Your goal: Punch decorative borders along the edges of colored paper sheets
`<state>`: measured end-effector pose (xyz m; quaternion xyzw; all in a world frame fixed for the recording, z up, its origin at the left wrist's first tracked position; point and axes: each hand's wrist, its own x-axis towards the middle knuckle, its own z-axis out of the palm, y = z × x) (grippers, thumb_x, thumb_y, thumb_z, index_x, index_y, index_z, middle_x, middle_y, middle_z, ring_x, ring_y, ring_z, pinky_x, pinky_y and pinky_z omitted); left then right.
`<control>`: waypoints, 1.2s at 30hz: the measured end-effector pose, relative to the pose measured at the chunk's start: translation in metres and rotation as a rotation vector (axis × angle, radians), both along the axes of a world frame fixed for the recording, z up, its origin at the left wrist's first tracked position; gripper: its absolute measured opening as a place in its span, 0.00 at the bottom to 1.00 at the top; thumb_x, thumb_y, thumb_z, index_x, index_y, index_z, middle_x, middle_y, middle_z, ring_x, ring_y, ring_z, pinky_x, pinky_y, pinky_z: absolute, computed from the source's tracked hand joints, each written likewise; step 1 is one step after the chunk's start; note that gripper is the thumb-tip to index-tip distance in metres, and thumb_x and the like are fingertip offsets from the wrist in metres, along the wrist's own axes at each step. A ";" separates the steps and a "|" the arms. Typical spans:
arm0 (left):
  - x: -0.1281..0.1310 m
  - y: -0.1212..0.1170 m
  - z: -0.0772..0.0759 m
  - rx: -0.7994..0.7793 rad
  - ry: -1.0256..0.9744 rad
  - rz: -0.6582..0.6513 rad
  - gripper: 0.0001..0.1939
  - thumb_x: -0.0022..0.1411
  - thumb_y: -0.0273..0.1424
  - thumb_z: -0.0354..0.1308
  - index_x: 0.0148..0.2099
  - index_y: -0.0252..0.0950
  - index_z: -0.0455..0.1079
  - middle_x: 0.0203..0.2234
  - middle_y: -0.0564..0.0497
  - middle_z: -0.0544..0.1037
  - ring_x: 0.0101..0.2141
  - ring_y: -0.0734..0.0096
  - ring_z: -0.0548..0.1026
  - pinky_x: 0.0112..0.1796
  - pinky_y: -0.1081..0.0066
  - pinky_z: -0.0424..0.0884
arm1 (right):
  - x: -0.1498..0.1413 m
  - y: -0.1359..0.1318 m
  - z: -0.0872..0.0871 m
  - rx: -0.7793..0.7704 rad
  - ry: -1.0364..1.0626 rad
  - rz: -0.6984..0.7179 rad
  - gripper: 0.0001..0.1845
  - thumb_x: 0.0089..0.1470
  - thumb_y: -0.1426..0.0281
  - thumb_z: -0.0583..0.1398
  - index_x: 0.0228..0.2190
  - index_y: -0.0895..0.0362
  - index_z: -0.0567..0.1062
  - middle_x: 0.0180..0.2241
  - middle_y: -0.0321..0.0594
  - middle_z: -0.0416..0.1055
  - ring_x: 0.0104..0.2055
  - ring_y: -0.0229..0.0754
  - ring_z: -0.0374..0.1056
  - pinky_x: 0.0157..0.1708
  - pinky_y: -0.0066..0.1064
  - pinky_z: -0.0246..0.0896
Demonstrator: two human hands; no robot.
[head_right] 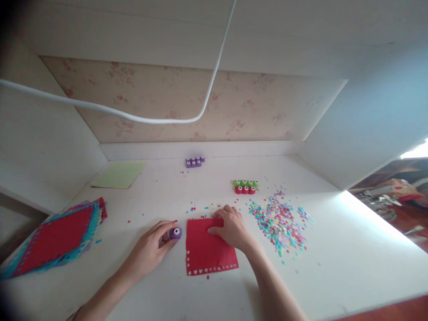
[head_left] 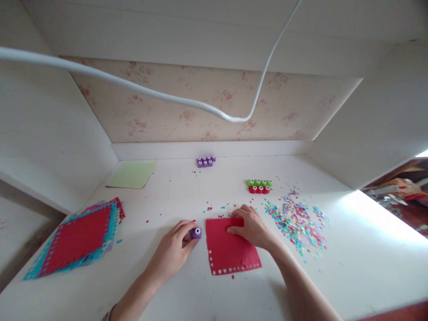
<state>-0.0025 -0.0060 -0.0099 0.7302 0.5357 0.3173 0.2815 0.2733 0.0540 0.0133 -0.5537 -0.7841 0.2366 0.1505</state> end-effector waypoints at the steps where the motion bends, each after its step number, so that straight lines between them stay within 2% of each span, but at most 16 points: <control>1: 0.000 0.000 0.000 -0.005 0.002 0.005 0.13 0.63 0.29 0.57 0.51 0.42 0.68 0.45 0.50 0.74 0.35 0.70 0.74 0.41 0.68 0.72 | 0.001 0.001 0.000 -0.006 0.013 0.000 0.11 0.46 0.67 0.69 0.34 0.54 0.77 0.38 0.43 0.69 0.42 0.48 0.65 0.44 0.39 0.59; 5: -0.002 0.000 0.000 -0.023 -0.030 0.014 0.12 0.63 0.29 0.57 0.50 0.41 0.68 0.41 0.51 0.75 0.33 0.71 0.73 0.39 0.69 0.71 | 0.000 0.002 0.001 0.052 0.133 0.012 0.06 0.48 0.73 0.66 0.26 0.56 0.73 0.38 0.41 0.69 0.41 0.45 0.66 0.42 0.36 0.60; 11: -0.005 0.001 -0.001 -0.109 -0.113 0.079 0.13 0.63 0.32 0.56 0.51 0.39 0.67 0.33 0.52 0.77 0.32 0.68 0.74 0.36 0.70 0.70 | -0.002 -0.001 0.010 0.131 0.412 -0.048 0.03 0.56 0.70 0.61 0.30 0.53 0.74 0.32 0.36 0.74 0.35 0.41 0.70 0.36 0.31 0.62; 15: -0.005 0.002 0.000 -0.156 -0.161 0.112 0.13 0.63 0.33 0.55 0.50 0.38 0.67 0.29 0.53 0.76 0.29 0.69 0.74 0.32 0.71 0.69 | 0.001 -0.004 0.014 0.298 0.545 -0.061 0.03 0.56 0.68 0.63 0.31 0.53 0.76 0.33 0.37 0.76 0.35 0.41 0.72 0.36 0.31 0.64; 18: -0.005 0.002 0.001 -0.175 -0.172 0.124 0.13 0.63 0.35 0.56 0.50 0.38 0.67 0.26 0.55 0.75 0.27 0.70 0.73 0.30 0.72 0.67 | 0.002 -0.004 0.016 0.408 0.631 -0.118 0.02 0.54 0.68 0.64 0.30 0.53 0.77 0.32 0.38 0.76 0.34 0.41 0.72 0.36 0.31 0.65; 22: -0.004 0.002 0.002 -0.172 -0.166 0.136 0.14 0.63 0.35 0.56 0.50 0.38 0.68 0.26 0.55 0.74 0.26 0.71 0.72 0.29 0.73 0.66 | 0.001 -0.003 0.016 0.414 0.772 -0.261 0.03 0.51 0.67 0.66 0.28 0.53 0.78 0.30 0.37 0.77 0.32 0.41 0.72 0.34 0.32 0.67; 25: -0.004 0.002 0.003 -0.171 -0.169 0.140 0.14 0.63 0.36 0.57 0.50 0.38 0.68 0.25 0.56 0.74 0.26 0.71 0.72 0.28 0.73 0.66 | -0.001 -0.003 0.017 0.331 0.854 -0.383 0.07 0.47 0.63 0.68 0.28 0.53 0.78 0.30 0.39 0.77 0.33 0.43 0.72 0.33 0.33 0.69; 28: -0.005 0.002 0.005 -0.175 -0.166 0.148 0.14 0.63 0.37 0.57 0.50 0.38 0.68 0.25 0.55 0.74 0.26 0.71 0.72 0.29 0.73 0.67 | -0.003 -0.004 0.019 0.064 0.940 -0.459 0.14 0.45 0.58 0.69 0.32 0.54 0.79 0.31 0.40 0.78 0.32 0.46 0.74 0.30 0.34 0.70; 31: -0.006 0.002 0.008 -0.167 -0.151 0.152 0.16 0.64 0.37 0.56 0.52 0.38 0.69 0.29 0.53 0.76 0.28 0.70 0.74 0.32 0.72 0.69 | -0.005 -0.005 0.021 -0.230 1.012 -0.387 0.20 0.46 0.55 0.68 0.37 0.54 0.78 0.33 0.43 0.79 0.32 0.49 0.76 0.30 0.37 0.72; 36: -0.006 0.004 0.009 -0.080 -0.152 0.055 0.19 0.64 0.32 0.54 0.57 0.42 0.68 0.47 0.48 0.76 0.43 0.67 0.75 0.44 0.69 0.71 | -0.003 -0.005 0.018 -0.455 0.963 -0.278 0.21 0.47 0.56 0.68 0.41 0.54 0.77 0.37 0.44 0.80 0.35 0.50 0.77 0.32 0.36 0.73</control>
